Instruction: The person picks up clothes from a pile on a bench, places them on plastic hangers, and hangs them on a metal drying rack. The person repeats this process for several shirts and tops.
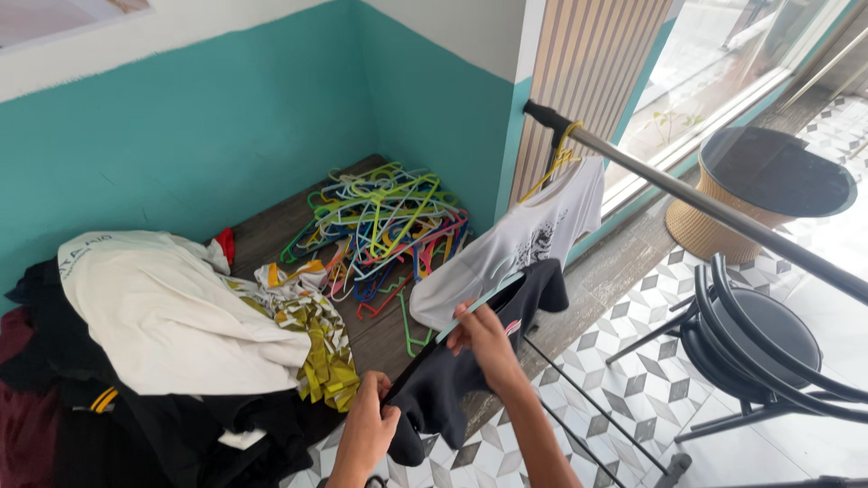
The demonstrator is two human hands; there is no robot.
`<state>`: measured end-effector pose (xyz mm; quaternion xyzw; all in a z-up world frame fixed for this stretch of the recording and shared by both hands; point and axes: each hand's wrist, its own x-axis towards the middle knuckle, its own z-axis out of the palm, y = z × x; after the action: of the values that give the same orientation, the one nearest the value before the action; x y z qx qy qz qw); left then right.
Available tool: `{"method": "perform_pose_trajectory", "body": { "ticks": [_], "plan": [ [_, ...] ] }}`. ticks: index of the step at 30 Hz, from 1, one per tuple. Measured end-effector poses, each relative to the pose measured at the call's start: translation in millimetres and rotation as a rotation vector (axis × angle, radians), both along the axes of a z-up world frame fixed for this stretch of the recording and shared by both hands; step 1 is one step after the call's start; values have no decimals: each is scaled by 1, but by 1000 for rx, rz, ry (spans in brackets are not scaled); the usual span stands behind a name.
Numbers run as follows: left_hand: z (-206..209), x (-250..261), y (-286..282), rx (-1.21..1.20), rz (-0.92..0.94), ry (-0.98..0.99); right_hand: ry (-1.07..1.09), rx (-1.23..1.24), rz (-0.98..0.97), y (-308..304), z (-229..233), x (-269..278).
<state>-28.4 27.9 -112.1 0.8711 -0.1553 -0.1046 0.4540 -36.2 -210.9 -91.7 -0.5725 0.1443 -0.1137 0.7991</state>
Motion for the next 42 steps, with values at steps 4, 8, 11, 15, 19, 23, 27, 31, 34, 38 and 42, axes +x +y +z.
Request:
{"method": "perform_pose_trajectory", "body": {
  "ticks": [4,8,11,15,19,23,27,31,34,38,42],
  "plan": [
    [-22,-23,-6,-23,-71,-71,6,14,-10,-21,-1,1],
    [-30,-44,-18,139,-51,103,-46,-23,-101,-35,-7,0],
    [-42,-51,-17,135,-31,-20,-7,-22,-143,-43,-14,-7],
    [-77,-54,-6,93,-53,-198,-32,27,-123,-53,-27,-14],
    [-93,-51,12,73,-71,-61,-5,41,-144,-56,-37,-19],
    [-62,-48,14,71,-54,-289,12,41,-147,-50,-42,-29],
    [-2,-47,-16,-131,-139,-158,42,14,-160,-31,-37,-31],
    [45,-32,-55,-95,-258,-187,73,-83,-70,-1,-23,-35],
    [54,-26,-65,4,-290,-41,76,-138,18,10,-13,-34],
    [47,-21,-65,7,-294,-18,133,-155,-87,20,-6,-36],
    [40,-21,-60,-93,-274,7,102,-81,-101,22,-28,-37]
  ]
}}
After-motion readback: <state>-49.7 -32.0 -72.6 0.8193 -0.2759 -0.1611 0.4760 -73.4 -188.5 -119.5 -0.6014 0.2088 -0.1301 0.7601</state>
